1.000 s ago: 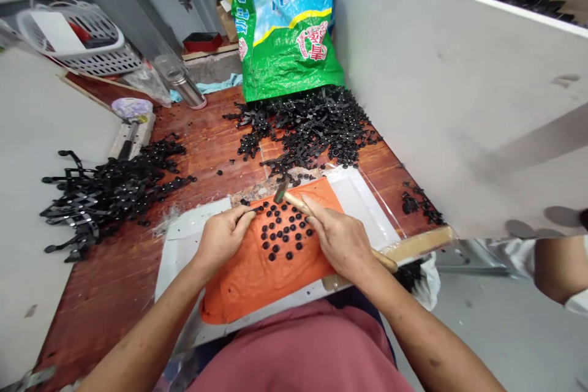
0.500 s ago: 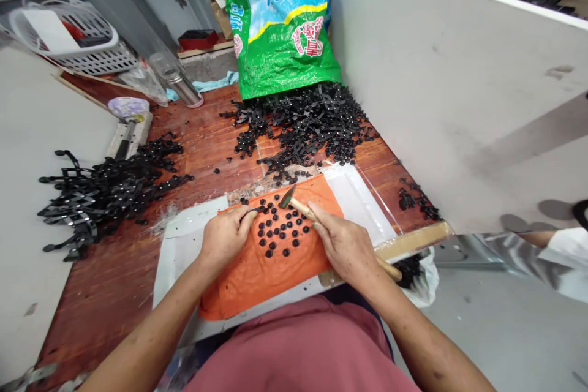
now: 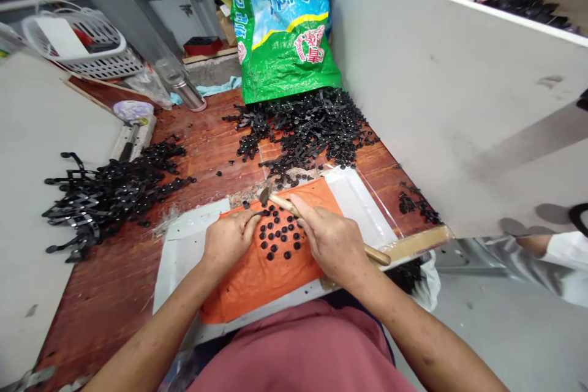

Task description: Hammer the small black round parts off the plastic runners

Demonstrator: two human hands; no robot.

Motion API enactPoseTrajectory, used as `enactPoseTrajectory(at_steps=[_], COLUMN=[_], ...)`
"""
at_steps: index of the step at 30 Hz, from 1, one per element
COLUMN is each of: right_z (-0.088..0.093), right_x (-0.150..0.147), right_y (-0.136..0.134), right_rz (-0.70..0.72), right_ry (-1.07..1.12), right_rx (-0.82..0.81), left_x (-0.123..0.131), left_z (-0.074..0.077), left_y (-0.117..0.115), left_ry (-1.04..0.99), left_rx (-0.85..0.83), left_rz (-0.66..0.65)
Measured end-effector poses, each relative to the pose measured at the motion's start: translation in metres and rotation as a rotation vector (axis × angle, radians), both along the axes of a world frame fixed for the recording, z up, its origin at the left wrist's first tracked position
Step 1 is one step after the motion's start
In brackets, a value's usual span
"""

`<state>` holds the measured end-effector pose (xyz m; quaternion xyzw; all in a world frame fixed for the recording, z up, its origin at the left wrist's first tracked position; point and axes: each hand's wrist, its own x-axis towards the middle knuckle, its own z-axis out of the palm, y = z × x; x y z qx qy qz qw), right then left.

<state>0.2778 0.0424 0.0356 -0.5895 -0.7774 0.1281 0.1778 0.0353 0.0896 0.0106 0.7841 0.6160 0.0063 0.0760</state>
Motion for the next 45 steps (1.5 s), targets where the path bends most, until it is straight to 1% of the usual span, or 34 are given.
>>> enactPoseTrajectory(at_steps=[4,7,9,12,14,15,17,20,22,24,26,29,32,34,36,37,38,40,41,42,43,44,45], right_z=[-0.001,0.000,0.000,-0.002,-0.002,-0.001,0.000,0.001,0.000,-0.002,-0.003,0.001,0.007,0.010,0.012,0.014,0.015,0.018,0.020,0.021,0.023,0.023,0.023], right_x=[-0.009,-0.011,-0.013,-0.016,-0.015,-0.014,-0.009,0.001,0.004,0.002,-0.006,-0.025,-0.046,-0.056,-0.060,-0.060,-0.059,-0.054,-0.051,-0.049,-0.046,-0.044,-0.042], right_y=[0.004,0.003,0.002,0.003,0.005,0.006,0.006,0.005,0.003,0.000,-0.004,-0.007,-0.007,-0.006,-0.005,-0.005,-0.005,-0.003,-0.002,-0.002,-0.001,-0.001,0.000], right_rz=[0.070,0.037,0.030,0.078,0.091,0.082,0.026,-0.058,-0.048,-0.012,0.014,0.050,0.150,0.218,0.235,0.223,0.204,0.170,0.160,0.155,0.155,0.159,0.166], right_ry=[-0.180,-0.160,-0.182,-0.271,-0.216,-0.148,0.019,0.205,0.285,0.371,0.465,0.606,0.759,0.809,0.802,0.800,0.815,0.915,0.987,1.056,1.117,1.163,1.195], right_rx=[-0.042,0.001,0.003,-0.054,-0.050,-0.033,0.022,0.049,-0.006,-0.081,-0.153,-0.243,-0.309,-0.360,-0.389,-0.394,-0.404,-0.453,-0.497,-0.552,-0.613,-0.675,-0.731], left_x=[0.000,0.000,0.001,0.000,-0.003,-0.006,-0.015,-0.029,-0.035,-0.035,-0.031,-0.019,-0.005,0.001,-0.001,-0.005,-0.011,-0.025,-0.031,-0.036,-0.039,-0.039,-0.038], left_z=[0.000,-0.001,-0.002,-0.003,-0.001,0.001,0.007,0.019,0.027,0.031,0.032,0.027,0.022,0.021,0.023,0.024,0.026,0.030,0.031,0.031,0.031,0.030,0.028], left_y=[0.000,-0.001,-0.001,-0.001,0.002,0.004,0.009,0.013,0.012,0.008,0.002,-0.009,-0.019,-0.027,-0.034,-0.038,-0.042,-0.050,-0.053,-0.057,-0.060,-0.063,-0.065], left_ry=[0.005,-0.009,-0.024,-0.064,-0.149,-0.236,-0.526,-1.079,-1.338,-1.484,-1.580,-1.707,-1.792,-1.795,-1.699,-1.590,-1.435,-1.044,-0.857,-0.719,-0.640,-0.619,-0.641], left_rx=[-0.021,-0.025,-0.022,-0.027,-0.046,-0.062,-0.123,-0.338,-0.484,-0.543,-0.551,-0.566,-0.569,-0.533,-0.483,-0.432,-0.344,-0.069,0.077,0.184,0.235,0.229,0.184], left_rz=[0.006,0.002,0.003,0.021,0.056,0.086,0.166,0.320,0.391,0.430,0.467,0.524,0.558,0.577,0.565,0.545,0.522,0.460,0.409,0.337,0.246,0.142,0.039])
